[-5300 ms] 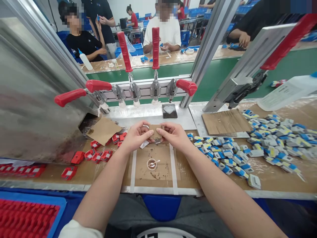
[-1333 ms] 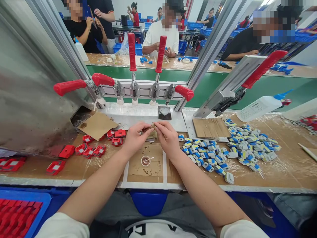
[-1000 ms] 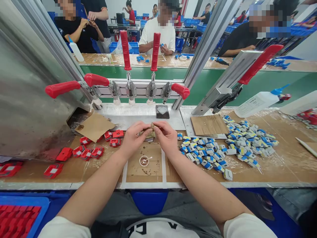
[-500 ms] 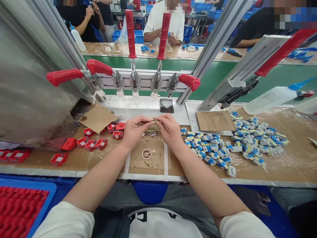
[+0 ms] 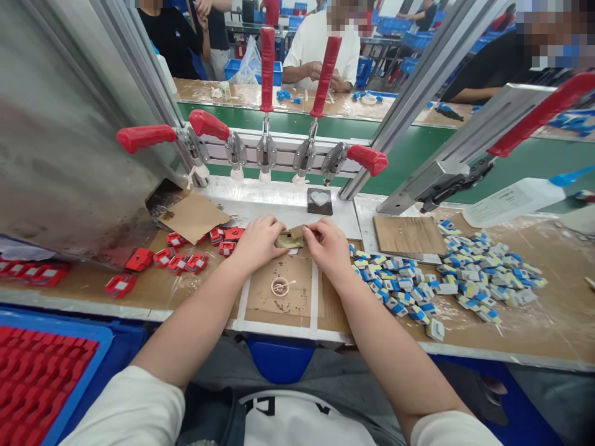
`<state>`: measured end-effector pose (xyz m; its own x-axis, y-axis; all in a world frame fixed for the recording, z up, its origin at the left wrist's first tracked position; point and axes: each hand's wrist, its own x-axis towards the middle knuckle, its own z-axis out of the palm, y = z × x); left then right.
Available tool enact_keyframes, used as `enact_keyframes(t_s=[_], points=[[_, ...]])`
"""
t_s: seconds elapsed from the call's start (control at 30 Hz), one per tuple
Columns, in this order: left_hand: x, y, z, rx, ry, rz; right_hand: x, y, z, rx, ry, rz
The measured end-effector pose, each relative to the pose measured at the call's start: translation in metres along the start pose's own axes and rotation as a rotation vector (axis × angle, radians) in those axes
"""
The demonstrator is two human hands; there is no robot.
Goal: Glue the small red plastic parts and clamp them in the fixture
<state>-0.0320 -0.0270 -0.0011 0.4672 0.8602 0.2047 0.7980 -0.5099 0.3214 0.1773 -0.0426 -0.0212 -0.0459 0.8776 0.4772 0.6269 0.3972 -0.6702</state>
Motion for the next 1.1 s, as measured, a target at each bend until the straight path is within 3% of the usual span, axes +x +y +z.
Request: enact_keyframes(t_s=[0.13, 0.27, 0.47, 0.6, 0.77, 1.1], points=[[0.000, 0.009, -0.002, -0.106, 0.102, -0.057, -0.002, -0.007, 0.004, 0.100, -0.004, 0.056], [0.000, 0.015, -0.001, -0.394, 0.142, -0.182, -0.002, -0.013, 0.005, 0.210, 0.034, 0.048], [0.004, 0.016, 0.006, -0.753, 0.177, -0.145, -0.002, -0.019, 0.005, 0.332, 0.122, 0.091], [0.004, 0.017, 0.010, -0.920, 0.129, -0.173, -0.003, -0.019, 0.004, 0.303, 0.148, 0.082], [0.001, 0.021, 0.010, -0.927, 0.087, -0.193, -0.004, -0.018, 0.002, 0.278, 0.175, 0.045], [-0.001, 0.029, 0.007, -0.838, 0.217, -0.167, -0.004, -0.019, 0.006, 0.321, 0.262, 0.033]])
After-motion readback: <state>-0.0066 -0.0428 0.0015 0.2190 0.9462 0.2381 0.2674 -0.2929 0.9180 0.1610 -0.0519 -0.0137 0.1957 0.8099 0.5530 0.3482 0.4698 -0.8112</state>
